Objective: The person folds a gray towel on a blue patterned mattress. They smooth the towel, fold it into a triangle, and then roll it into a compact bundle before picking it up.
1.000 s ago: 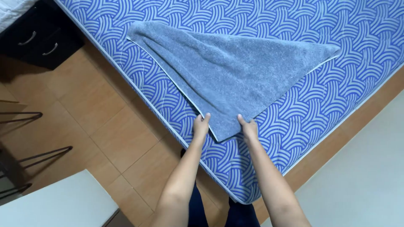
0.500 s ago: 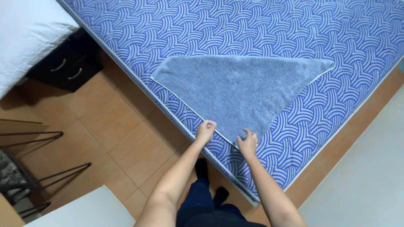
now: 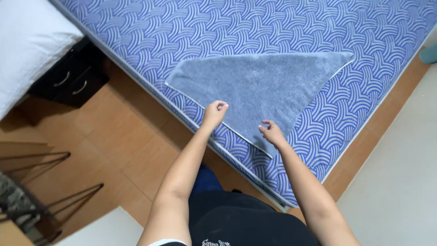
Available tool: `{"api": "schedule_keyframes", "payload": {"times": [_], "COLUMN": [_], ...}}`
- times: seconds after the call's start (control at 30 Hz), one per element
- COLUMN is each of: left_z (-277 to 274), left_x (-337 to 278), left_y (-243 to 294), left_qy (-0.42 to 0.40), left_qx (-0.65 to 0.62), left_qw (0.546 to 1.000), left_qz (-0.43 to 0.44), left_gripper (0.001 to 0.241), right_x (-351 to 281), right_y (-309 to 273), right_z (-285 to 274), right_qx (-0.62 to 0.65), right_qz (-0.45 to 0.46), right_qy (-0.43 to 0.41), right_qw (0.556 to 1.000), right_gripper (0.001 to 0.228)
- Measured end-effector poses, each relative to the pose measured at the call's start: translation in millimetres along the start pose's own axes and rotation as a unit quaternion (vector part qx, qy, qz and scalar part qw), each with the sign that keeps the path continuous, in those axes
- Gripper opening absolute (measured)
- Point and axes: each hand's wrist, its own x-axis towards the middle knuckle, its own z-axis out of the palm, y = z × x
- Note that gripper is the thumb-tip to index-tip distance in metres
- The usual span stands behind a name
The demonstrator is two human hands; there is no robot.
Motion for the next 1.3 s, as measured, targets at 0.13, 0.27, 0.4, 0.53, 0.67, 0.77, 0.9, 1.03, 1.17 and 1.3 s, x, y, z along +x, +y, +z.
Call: {"api": "schedule_keyframes", "payload": {"times": [0.13, 0.27, 0.4, 0.53, 0.67, 0.77, 0.9, 1.03, 1.17, 1.3], "left_z": [-10, -17, -12, -40, -30, -22, -56, -80, -106, -122], "left_x": [100, 192, 257, 303, 343, 364, 380, 400, 444, 496], "left_y": [-26, -64, -131, -84, -109, -144, -115, -100, -60, -70], "left_qy": [-0.02, -0.069, -0.113, -0.165, -0.117, -0.162, -0.304, -0.347, -0.361, -0.311], "left_qx": [0.067, 0.119, 0.2, 0.249, 0.33, 0.343, 0.287, 0.225, 0.217, 0.253], "left_qw": [0.997, 0.99, 0.968, 0.951, 0.919, 0.906, 0.9, 0.902, 0.905, 0.915], "left_qz": [0.022, 0.026, 0.103, 0.075, 0.179, 0.19, 0.121, 0.123, 0.056, 0.04], "left_gripper": [0.034, 0.036, 0.049, 0.057, 0.07, 0.055, 0.04, 0.038, 0.042, 0.052], "right_x": [50, 148, 255, 323, 358, 378, 397, 458, 466, 474], "right_y": [-47, -68, -72, -104, -148, -175, -167, -58, -106, -127], "right_z": [1, 14, 31, 37, 35, 26, 23, 24, 25, 37], "right_qx": [0.035, 0.156, 0.238, 0.217, 0.196, 0.152, 0.137, 0.08, 0.005, 0.102], "right_qz": [0.043, 0.139, 0.215, 0.237, 0.29, 0.322, 0.372, 0.349, 0.194, 0.071], "right_qy": [0.024, 0.073, 0.142, 0.209, 0.27, 0.311, 0.314, 0.285, 0.393, 0.323], "right_qw": [0.998, 0.975, 0.936, 0.924, 0.897, 0.881, 0.863, 0.889, 0.899, 0.938], "right_gripper": [0.056, 0.047, 0.041, 0.05, 0.067, 0.076, 0.073, 0.054, 0.04, 0.038]}}
